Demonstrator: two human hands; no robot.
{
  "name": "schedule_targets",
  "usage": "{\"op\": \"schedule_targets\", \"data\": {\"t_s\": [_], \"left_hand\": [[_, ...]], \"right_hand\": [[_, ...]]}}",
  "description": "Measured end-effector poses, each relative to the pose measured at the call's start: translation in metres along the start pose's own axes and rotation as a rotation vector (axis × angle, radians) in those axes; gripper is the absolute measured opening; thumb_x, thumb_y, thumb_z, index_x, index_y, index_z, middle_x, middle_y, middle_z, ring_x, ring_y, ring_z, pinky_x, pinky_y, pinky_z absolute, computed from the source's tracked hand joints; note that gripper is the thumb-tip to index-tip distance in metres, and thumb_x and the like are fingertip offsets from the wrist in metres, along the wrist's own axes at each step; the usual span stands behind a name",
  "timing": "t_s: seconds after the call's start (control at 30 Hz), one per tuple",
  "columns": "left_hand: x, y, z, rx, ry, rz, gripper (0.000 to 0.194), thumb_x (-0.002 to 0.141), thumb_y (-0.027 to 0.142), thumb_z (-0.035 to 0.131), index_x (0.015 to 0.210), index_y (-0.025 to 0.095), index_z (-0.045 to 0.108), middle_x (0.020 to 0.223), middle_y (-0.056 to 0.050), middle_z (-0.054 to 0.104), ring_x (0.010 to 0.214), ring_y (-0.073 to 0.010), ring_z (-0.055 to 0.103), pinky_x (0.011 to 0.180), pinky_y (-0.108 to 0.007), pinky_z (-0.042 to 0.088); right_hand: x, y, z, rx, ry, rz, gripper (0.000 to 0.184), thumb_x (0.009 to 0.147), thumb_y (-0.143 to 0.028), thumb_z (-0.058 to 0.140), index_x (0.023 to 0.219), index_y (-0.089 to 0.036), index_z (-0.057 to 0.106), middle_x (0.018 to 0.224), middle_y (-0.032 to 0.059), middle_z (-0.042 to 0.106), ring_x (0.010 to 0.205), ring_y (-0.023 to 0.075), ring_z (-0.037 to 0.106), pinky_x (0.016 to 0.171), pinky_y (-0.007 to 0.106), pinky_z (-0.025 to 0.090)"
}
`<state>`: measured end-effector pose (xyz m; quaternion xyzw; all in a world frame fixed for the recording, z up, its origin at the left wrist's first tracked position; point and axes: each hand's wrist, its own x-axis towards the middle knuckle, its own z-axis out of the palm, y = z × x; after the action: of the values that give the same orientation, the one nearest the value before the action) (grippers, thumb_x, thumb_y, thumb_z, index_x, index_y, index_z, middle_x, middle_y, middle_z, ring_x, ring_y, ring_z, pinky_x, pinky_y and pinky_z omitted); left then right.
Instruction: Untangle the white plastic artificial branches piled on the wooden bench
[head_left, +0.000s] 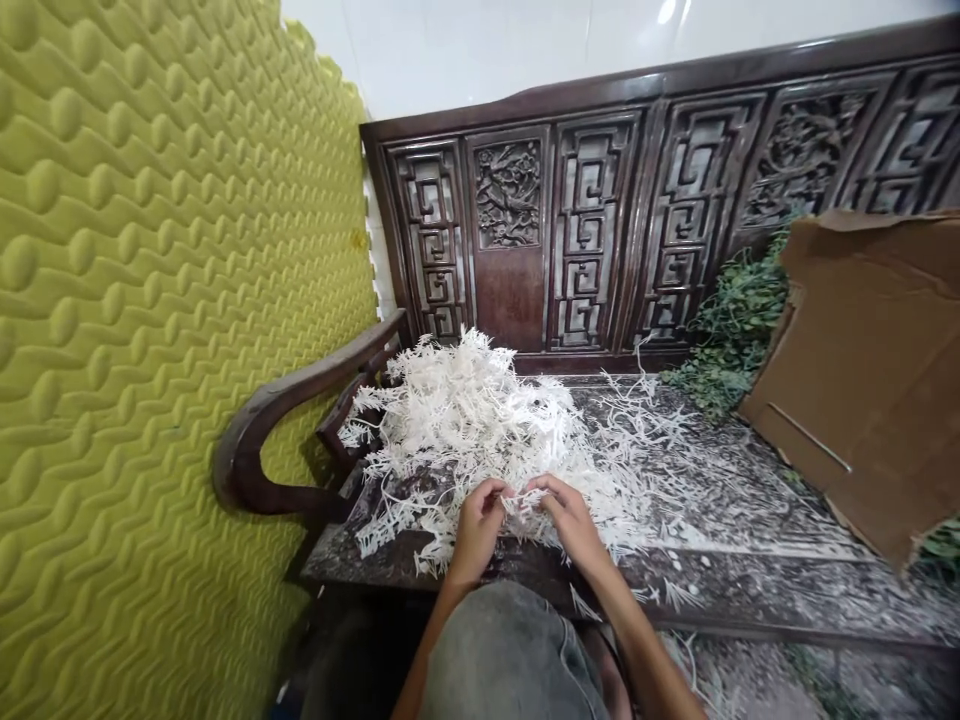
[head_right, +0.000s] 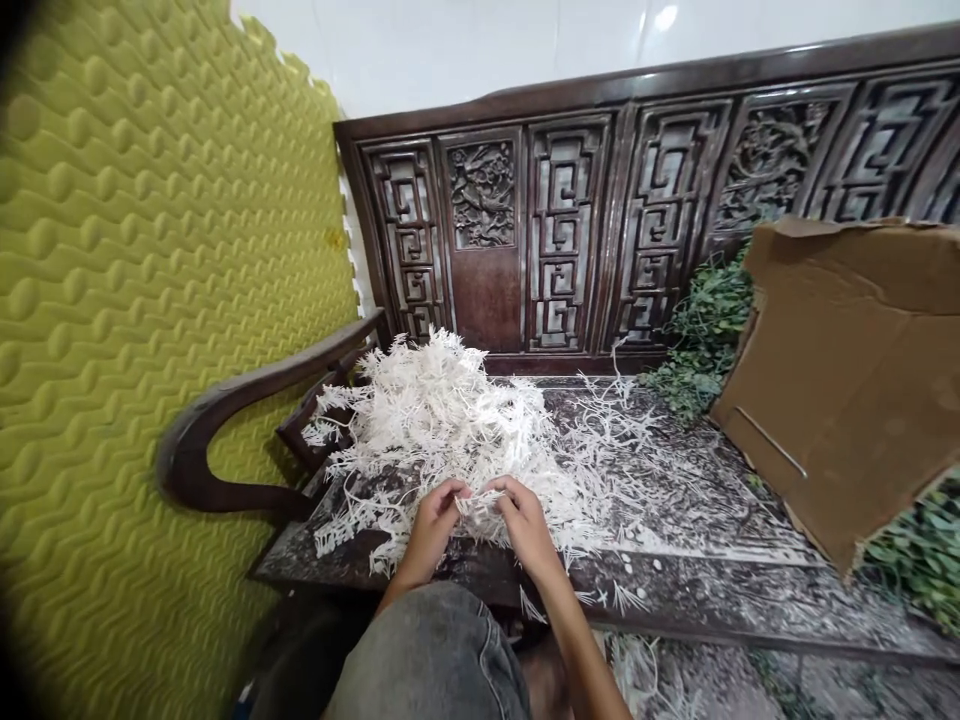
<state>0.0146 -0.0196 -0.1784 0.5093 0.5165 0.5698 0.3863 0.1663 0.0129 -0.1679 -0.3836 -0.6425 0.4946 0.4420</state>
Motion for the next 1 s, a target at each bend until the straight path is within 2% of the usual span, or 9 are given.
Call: {"op": "schedule_targets", "data": {"t_s": [0.1, 0.17, 0.3, 0.43, 0.6, 0.83, 1.0], "left_hand": [[0.003, -0.003, -0.001, -0.014, 0.001, -0.001, 0.010, 0.076, 0.023, 0.057, 0.081, 0.016, 0.062, 0.078, -0.002, 0.062, 0.077, -0.0169, 0.057, 0.070, -0.023, 0.041], [0.005, -0.005, -0.001, -0.022, 0.012, 0.000, 0.011, 0.074, 0.021, 0.057, 0.083, 0.017, 0.061, 0.080, -0.002, 0.062, 0.079, -0.0173, 0.057, 0.073, -0.024, 0.042], [0.011, -0.008, 0.002, -0.050, 0.023, -0.007, 0.013, 0.070, 0.023, 0.061, 0.081, 0.017, 0.060, 0.076, -0.001, 0.060, 0.075, -0.0166, 0.056, 0.069, -0.023, 0.042], [0.017, -0.006, 0.005, -0.081, 0.011, -0.026, 0.012, 0.072, 0.027, 0.062, 0.073, 0.017, 0.054, 0.067, 0.002, 0.053, 0.065, -0.0129, 0.051, 0.064, -0.022, 0.039], [0.016, 0.000, 0.004, -0.061, -0.055, -0.029, 0.023, 0.081, 0.035, 0.056, 0.067, 0.017, 0.052, 0.063, 0.003, 0.049, 0.063, -0.0123, 0.048, 0.063, -0.022, 0.038], [0.012, -0.001, 0.006, 0.021, -0.066, -0.035, 0.027, 0.083, 0.038, 0.054, 0.066, 0.018, 0.047, 0.059, 0.005, 0.041, 0.057, -0.0113, 0.040, 0.057, -0.022, 0.033], [0.011, -0.002, 0.014, 0.114, 0.060, -0.016, 0.023, 0.082, 0.035, 0.052, 0.066, 0.019, 0.048, 0.061, 0.003, 0.046, 0.060, -0.0133, 0.044, 0.060, -0.023, 0.035]], "right_hand": [[-0.001, -0.001, 0.001, -0.006, -0.008, -0.010, 0.025, 0.087, -0.029, 0.039, 0.084, -0.019, 0.062, 0.063, -0.0013, 0.049, 0.064, 0.0178, 0.050, 0.065, 0.027, 0.041], [-0.002, -0.001, 0.004, -0.033, 0.003, -0.016, 0.026, 0.088, -0.037, 0.044, 0.081, -0.018, 0.062, 0.062, -0.0015, 0.049, 0.061, 0.0170, 0.048, 0.063, 0.027, 0.040], [0.002, 0.001, 0.009, -0.099, 0.037, -0.046, 0.026, 0.076, -0.046, 0.065, 0.080, -0.020, 0.065, 0.080, 0.0028, 0.059, 0.077, 0.0203, 0.053, 0.070, 0.028, 0.042], [0.005, 0.002, 0.009, -0.093, 0.018, -0.074, 0.032, 0.082, -0.048, 0.058, 0.076, -0.019, 0.068, 0.085, 0.0055, 0.063, 0.088, 0.0230, 0.057, 0.082, 0.031, 0.041], [0.004, 0.003, 0.005, -0.082, 0.027, 0.016, 0.034, 0.086, -0.047, 0.051, 0.077, -0.018, 0.066, 0.076, 0.0039, 0.065, 0.078, 0.0223, 0.059, 0.076, 0.031, 0.043], [-0.001, 0.008, 0.012, -0.145, 0.115, 0.112, 0.031, 0.087, -0.045, 0.045, 0.071, -0.019, 0.052, 0.068, -0.0003, 0.055, 0.070, 0.0192, 0.052, 0.065, 0.028, 0.040], [0.001, 0.005, 0.019, -0.196, 0.108, 0.040, 0.024, 0.086, -0.034, 0.042, 0.065, -0.022, 0.039, 0.062, -0.0045, 0.041, 0.062, 0.0144, 0.041, 0.059, 0.025, 0.034]]}}
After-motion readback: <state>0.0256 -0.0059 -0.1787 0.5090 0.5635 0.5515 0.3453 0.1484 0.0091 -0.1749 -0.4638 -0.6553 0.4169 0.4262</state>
